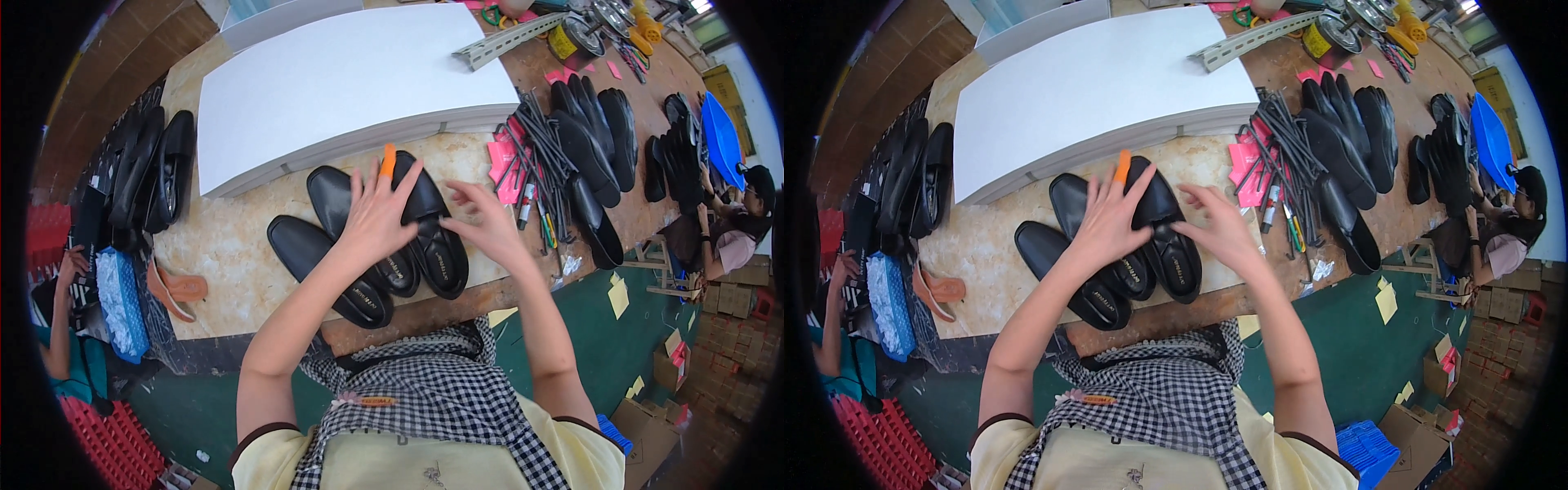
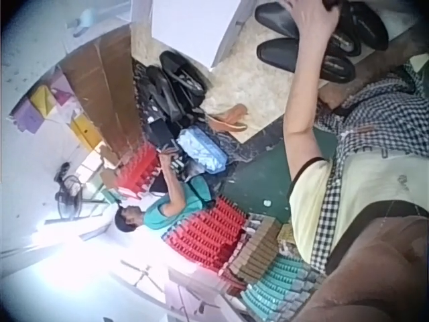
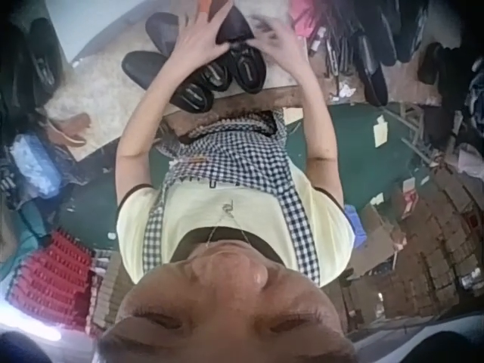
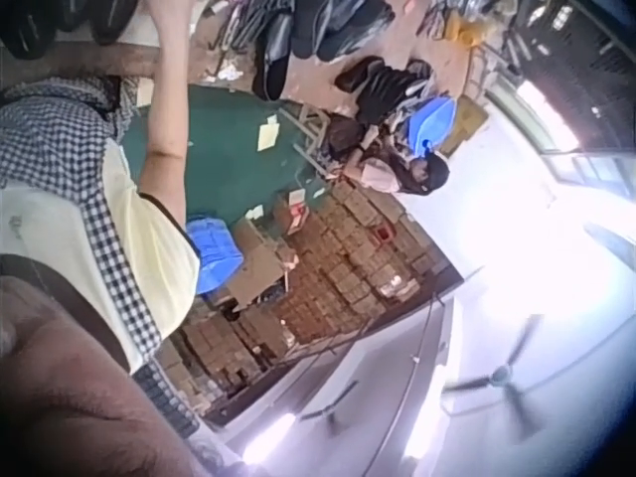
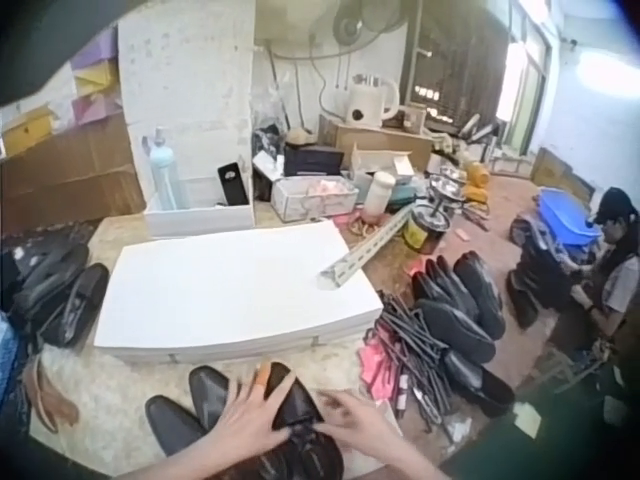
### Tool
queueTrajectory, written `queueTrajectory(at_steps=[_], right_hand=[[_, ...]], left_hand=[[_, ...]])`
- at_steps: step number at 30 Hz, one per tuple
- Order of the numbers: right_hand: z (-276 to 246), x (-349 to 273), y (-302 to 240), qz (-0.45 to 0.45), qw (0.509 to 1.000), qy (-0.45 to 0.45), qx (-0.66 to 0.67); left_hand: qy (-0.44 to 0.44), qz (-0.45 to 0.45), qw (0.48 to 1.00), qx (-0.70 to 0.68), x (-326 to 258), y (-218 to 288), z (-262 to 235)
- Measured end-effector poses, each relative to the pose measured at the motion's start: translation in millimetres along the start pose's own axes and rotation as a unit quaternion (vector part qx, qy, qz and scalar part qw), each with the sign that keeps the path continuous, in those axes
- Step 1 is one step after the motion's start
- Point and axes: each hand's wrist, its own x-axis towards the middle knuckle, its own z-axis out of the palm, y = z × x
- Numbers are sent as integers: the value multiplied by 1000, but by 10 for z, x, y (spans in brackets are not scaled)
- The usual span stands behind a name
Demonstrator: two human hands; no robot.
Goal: Inspect, clean, and mark black leather loafers at a factory workbench.
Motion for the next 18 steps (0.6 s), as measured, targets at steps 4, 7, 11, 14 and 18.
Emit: queueTrajectory(at_steps=[4,7,11,14,18], right_hand=[[-452,-573,206,37,984,65,-160],[-348,-667,186,-35,941,152,-301],[-589,-814,516,110,936,213,-257],[-574,-649,563,126,934,217,-255],[-682,-386,585,181,881,199,-389]], left_hand=[[-20,29,999,-34,75,266,-233],[-45,11,998,35,265,245,-133],[-42,5,998,-55,221,154,-70],[-61,64,991,-101,169,274,-27],[-74,92,985,-123,161,336,63]])
